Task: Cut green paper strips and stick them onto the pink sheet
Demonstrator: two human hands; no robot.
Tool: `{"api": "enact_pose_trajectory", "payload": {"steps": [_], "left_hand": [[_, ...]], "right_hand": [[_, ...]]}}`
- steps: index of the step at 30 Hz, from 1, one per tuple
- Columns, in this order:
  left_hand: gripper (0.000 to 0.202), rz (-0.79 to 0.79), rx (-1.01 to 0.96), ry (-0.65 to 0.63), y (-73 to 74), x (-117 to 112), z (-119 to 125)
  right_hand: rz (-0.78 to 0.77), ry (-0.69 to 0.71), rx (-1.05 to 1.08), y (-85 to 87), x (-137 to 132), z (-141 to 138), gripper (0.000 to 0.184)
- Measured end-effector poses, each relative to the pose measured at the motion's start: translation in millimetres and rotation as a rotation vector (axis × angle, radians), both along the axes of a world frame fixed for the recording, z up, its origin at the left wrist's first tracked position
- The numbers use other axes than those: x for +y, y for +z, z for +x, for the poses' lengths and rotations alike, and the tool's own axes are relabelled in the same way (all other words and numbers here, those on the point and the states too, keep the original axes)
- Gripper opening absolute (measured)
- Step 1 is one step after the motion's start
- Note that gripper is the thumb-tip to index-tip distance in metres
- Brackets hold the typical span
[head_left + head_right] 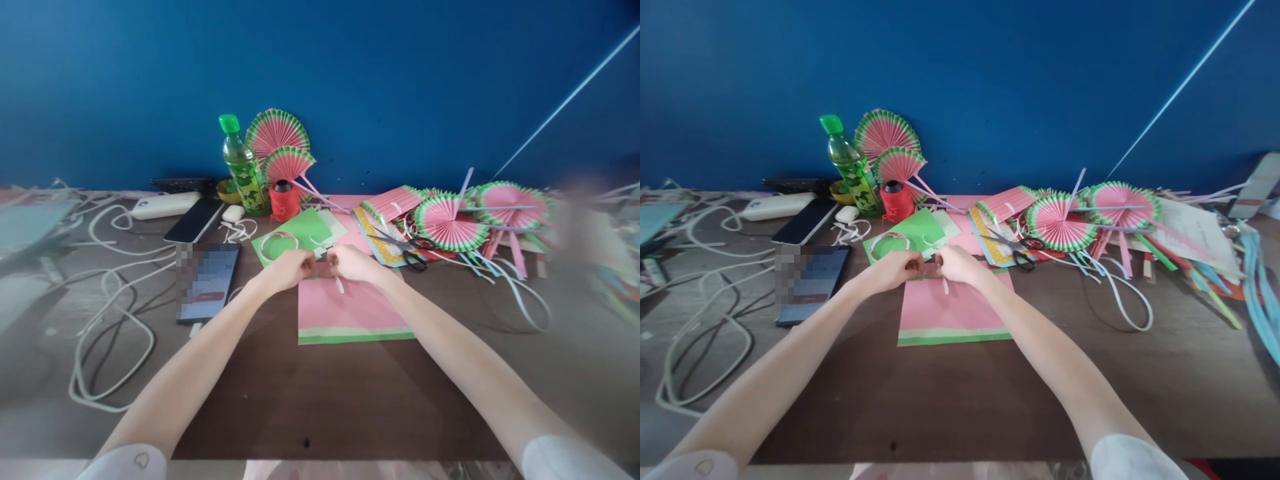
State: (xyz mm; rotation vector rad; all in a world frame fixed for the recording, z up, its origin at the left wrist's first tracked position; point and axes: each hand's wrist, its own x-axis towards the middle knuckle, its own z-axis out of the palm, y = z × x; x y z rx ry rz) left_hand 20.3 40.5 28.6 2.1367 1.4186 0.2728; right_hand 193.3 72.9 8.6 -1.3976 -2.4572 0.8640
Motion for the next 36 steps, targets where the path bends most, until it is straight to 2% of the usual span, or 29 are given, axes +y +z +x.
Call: {"api": "enact_pose_trajectory", "payload": {"steps": [11, 16, 19, 23, 26, 30, 36], "left_hand": [[0.010, 0.025, -0.013, -0.009, -0.5, 0.4, 0.1], [0.013, -0.007, -0.027, -0.031, -0.3, 3.3, -4.8], [0.015, -0.006, -0.050, -0.043, 6.1, 4.8, -8.9], [0.018, 0.067, -0.079, -0.030, 20.0, 4.7, -10.6], [0.026, -0.009, -0.198, -0.023, 28.1, 2.0, -8.0], [0.028, -0.186, -0.364, -0.052, 34.9, -3.4, -3.1], [0.023, -0.204, -0.437, -0.023, 41.1, -7.8, -1.5]], "right_hand": [[0.008, -0.015, 0.005, 3.1, -4.6, -0.2, 0.006], [-0.082, -0.031, 0.098, 4.3, -1.8, 2.3, 0.012], [-0.225, -0.048, 0.226, 12.8, -3.0, 6.1, 0.022], [-0.400, -0.095, 0.450, 32.7, -7.8, 12.6, 0.029], [-0.524, -0.119, 0.590, 46.5, -11.6, 17.4, 0.026], [-0.564, -0.120, 0.694, 59.8, -16.4, 22.2, 0.022], [-0.573, -0.063, 0.783, 67.6, -18.2, 28.4, 0.020]]}}
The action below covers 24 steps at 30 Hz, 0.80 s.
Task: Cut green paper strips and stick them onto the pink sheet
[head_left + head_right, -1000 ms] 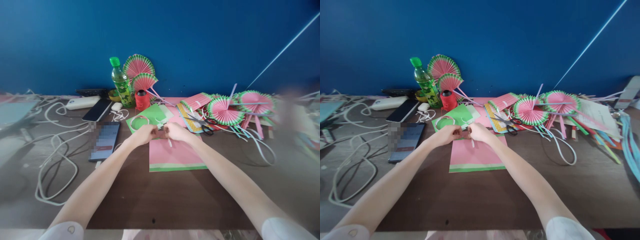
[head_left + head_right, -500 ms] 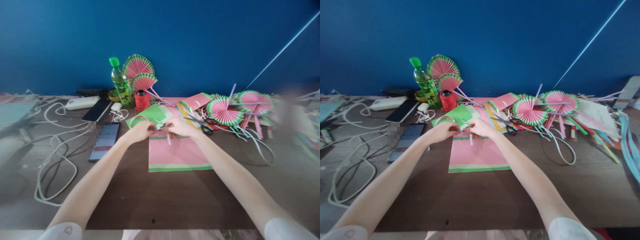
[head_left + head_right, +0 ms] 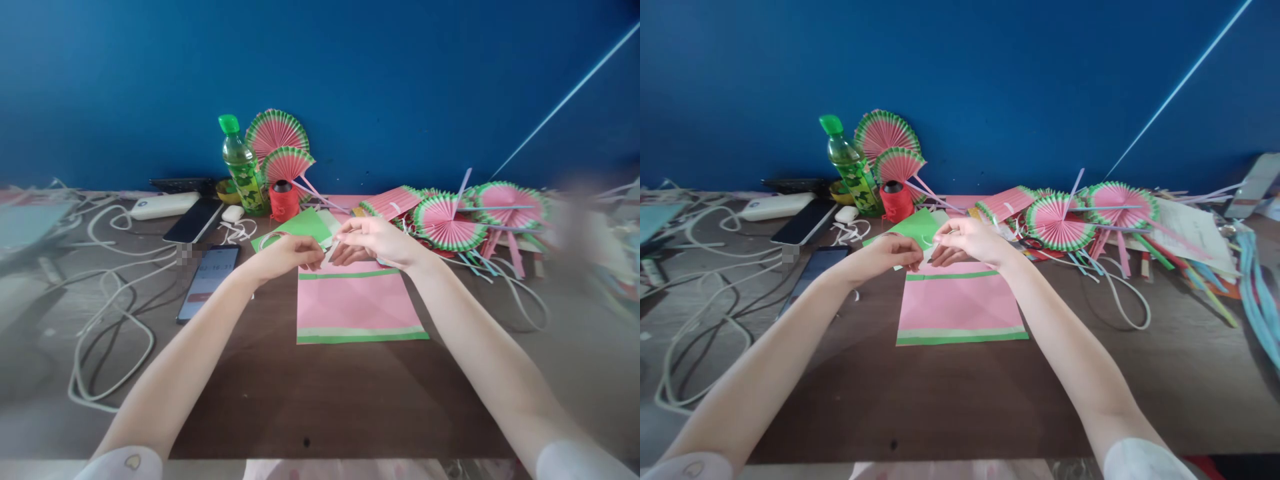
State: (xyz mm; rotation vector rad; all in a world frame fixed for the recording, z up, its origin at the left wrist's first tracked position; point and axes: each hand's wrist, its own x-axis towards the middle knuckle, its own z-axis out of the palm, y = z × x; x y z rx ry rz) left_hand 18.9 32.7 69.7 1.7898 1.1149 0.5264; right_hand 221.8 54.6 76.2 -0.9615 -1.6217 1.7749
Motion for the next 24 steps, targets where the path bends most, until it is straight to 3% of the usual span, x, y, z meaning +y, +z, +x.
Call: {"api": "enact_pose_trajectory", "payload": {"steps": [8, 14, 20, 24], "left_hand": [[0.017, -0.004, 0.004, 0.017, 0.9, -0.8, 0.7], [0.019, 0.148, 0.202, -0.021, 0.9, 3.7, -6.7], [0.020, 0.175, 0.387, -0.078, -2.8, 7.1, -11.9], [0.021, 0.175, 0.433, -0.138, -7.5, 10.4, -14.3]], "right_hand": [[0.010, -0.031, -0.002, 0.5, 0.4, 1.1, 0.019], [0.104, -0.203, -0.147, 5.6, -1.5, -0.1, 0.019], [0.253, -0.052, -0.445, 1.7, -0.3, -0.3, 0.030], [0.366, 0.076, -0.529, -6.7, 0.7, -2.2, 0.029]]}}
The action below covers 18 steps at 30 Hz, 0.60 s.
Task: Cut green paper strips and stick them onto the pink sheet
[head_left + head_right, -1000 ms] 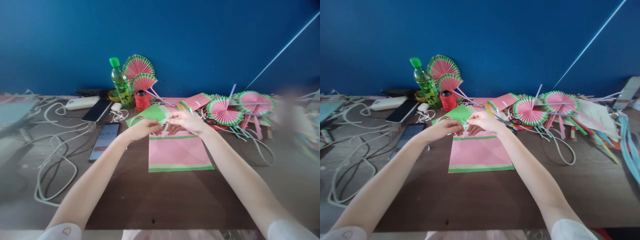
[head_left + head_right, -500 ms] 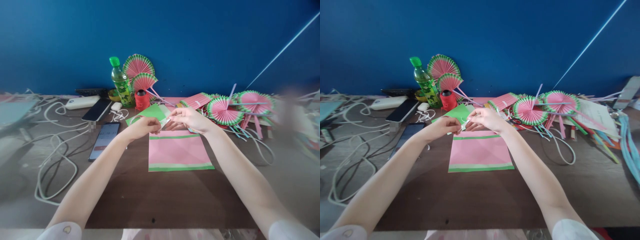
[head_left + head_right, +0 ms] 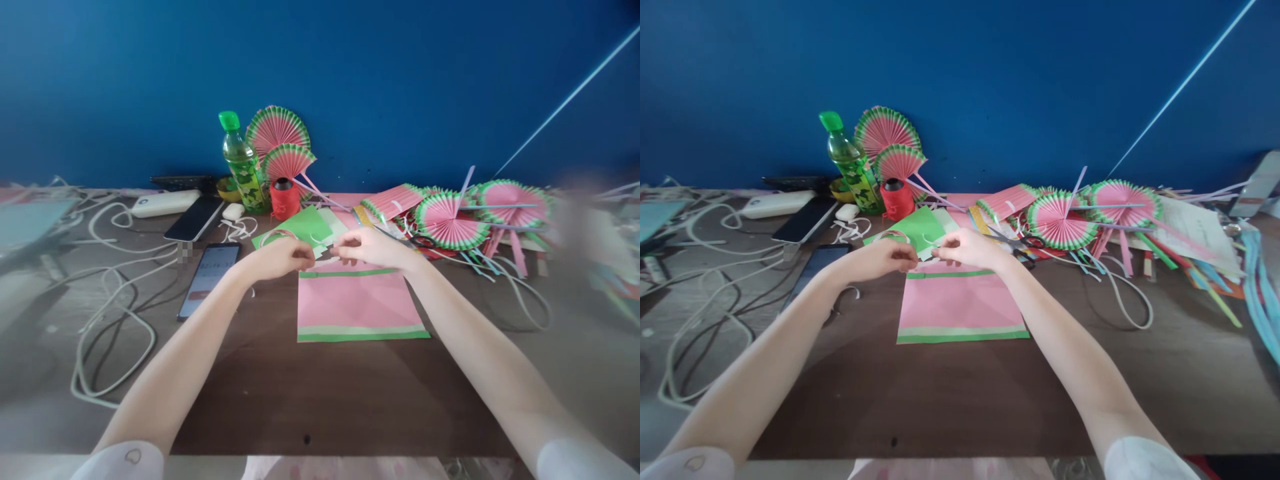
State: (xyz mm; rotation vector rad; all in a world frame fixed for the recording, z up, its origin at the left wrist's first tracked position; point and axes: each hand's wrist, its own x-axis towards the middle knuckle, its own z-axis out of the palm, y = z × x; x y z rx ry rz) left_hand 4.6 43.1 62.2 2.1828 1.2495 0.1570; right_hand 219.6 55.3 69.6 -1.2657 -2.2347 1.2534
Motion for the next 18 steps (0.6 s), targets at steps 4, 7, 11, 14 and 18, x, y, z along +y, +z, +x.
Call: {"api": "enact_pose_trajectory", "payload": {"steps": [4, 7, 11, 14, 18], "left_hand": [[0.020, -0.002, 0.037, -0.032, -1.7, 1.1, -1.5], [0.020, 0.001, 0.062, -0.035, -2.4, 1.0, -1.6], [0.021, -0.010, 0.076, -0.034, -3.4, 1.4, -1.3], [0.023, -0.006, 0.089, -0.043, -4.3, 2.0, -1.6], [0.029, 0.016, 0.059, 0.031, -8.4, 2.7, -2.9]], "right_hand": [[-0.021, 0.080, 0.001, -6.6, 1.3, -3.4, 0.034], [-0.053, 0.086, 0.025, -11.6, 2.4, -6.0, 0.039], [-0.031, 0.124, -0.009, -20.7, 4.3, -7.5, 0.030], [-0.046, 0.121, -0.005, -25.9, 5.5, -9.0, 0.024], [-0.049, 0.071, -0.050, -26.1, 3.7, -13.7, 0.017]]}}
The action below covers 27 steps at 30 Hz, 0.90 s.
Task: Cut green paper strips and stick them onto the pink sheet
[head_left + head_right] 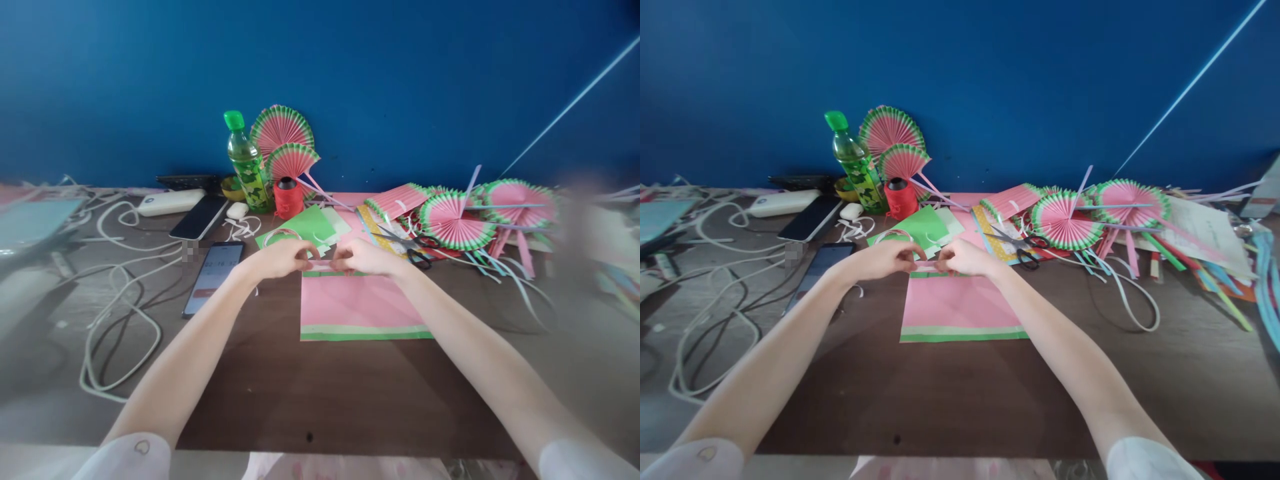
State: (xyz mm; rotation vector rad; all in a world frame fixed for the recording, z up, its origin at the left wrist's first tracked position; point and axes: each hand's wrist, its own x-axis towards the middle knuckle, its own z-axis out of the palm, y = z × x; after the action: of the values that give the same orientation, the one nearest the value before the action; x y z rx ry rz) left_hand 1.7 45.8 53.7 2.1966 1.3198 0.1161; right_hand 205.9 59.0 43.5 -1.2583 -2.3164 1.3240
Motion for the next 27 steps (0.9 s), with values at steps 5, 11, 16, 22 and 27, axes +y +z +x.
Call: {"api": "enact_pose_trajectory", "payload": {"steps": [5, 11, 16, 22, 27], "left_hand": [[0.018, 0.010, -0.044, 0.040, -8.3, 1.7, 0.3], [0.015, -0.009, -0.005, 0.031, -9.4, -0.8, 6.6], [0.016, -0.018, 0.007, 0.040, -9.2, -2.8, 9.0], [0.018, -0.003, 0.009, 0.032, -12.0, -2.8, 8.6], [0.017, 0.002, 0.025, 0.043, -13.2, -3.7, 9.7]], "right_hand": [[0.161, -0.065, -0.167, -0.4, -3.5, -4.2, 0.013], [0.183, -0.095, -0.288, -10.6, -1.8, -5.5, 0.011], [0.200, -0.122, -0.351, -10.8, -3.2, -8.4, 0.014], [0.204, -0.099, -0.372, -11.3, -5.0, -8.5, 0.016], [0.185, -0.080, -0.379, -11.5, -5.8, -8.3, 0.017]]}}
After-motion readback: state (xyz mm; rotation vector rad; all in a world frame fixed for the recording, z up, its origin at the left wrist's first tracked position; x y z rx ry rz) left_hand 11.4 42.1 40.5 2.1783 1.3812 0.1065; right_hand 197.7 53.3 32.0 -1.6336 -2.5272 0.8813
